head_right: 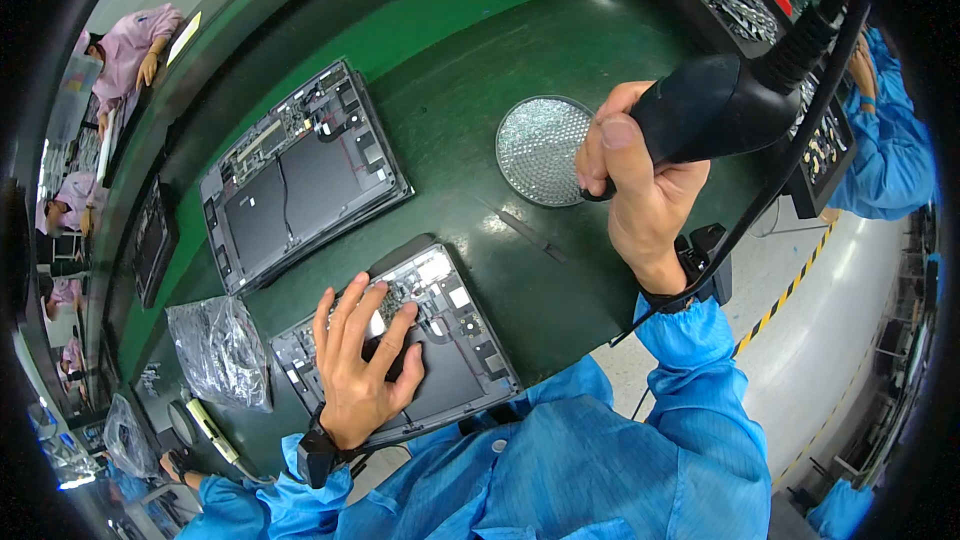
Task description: The recorder uses an electric screwdriver and manual tools to install internal components and wiring inside tablet devices on an assembly line.
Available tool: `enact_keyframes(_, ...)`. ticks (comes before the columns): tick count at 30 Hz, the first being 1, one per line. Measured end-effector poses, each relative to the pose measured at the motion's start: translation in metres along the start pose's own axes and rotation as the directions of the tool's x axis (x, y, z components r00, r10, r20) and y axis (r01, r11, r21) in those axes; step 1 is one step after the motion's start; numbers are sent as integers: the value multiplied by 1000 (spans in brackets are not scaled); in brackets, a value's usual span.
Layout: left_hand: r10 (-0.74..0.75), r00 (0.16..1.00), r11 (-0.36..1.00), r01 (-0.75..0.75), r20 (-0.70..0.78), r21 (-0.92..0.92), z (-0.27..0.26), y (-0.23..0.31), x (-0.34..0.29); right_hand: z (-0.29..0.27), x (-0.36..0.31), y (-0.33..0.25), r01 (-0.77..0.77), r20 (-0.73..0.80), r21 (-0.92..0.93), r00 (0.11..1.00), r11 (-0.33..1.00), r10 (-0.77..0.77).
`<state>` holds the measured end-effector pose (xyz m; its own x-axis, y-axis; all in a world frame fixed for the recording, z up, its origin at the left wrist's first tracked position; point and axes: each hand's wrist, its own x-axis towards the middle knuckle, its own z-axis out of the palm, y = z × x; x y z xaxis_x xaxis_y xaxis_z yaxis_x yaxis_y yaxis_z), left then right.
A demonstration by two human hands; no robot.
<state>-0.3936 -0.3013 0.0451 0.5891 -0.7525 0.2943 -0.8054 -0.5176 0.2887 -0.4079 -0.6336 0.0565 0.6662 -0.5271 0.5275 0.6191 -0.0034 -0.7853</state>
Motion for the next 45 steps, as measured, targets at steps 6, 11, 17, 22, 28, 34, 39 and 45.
enact_keyframes(6, 0, 1000, 1000, 0, -13, -8, 0, 0, -1, 1, -3, -1, -5, 3, -8, 1000, 1000, 5)
enact_keyframes(11, 3, 999, 1000, -4, -42, -26, 1, -1, -1, 6, 0, -4, -11, -15, -44, 1000, 999, 10)
enact_keyframes(17, 33, 985, 993, -52, -167, -110, 5, -3, 7, 57, 8, -38, 85, 133, 108, 986, 991, -99)
enact_keyframes(22, -38, 959, 968, -34, -280, -247, 15, -6, 28, 116, -27, -25, -154, 278, 293, 958, 944, 69)
enact_keyframes(28, -197, 932, 929, 78, -306, -361, 22, -4, 29, 129, -43, -19, -247, 311, 265, 937, 932, 160)
enact_keyframes(34, -233, 908, 920, 88, -350, -383, 29, -1, 30, 128, -45, -11, -200, 355, 215, 928, 956, 114)
enact_keyframes(39, -234, 898, 925, 88, -372, -369, 32, 0, 30, 130, -47, -12, -229, 333, 219, 931, 949, 148)
enact_keyframes(45, -241, 895, 921, 89, -375, -379, 33, 1, 30, 131, -48, -13, -246, 324, 220, 931, 944, 168)
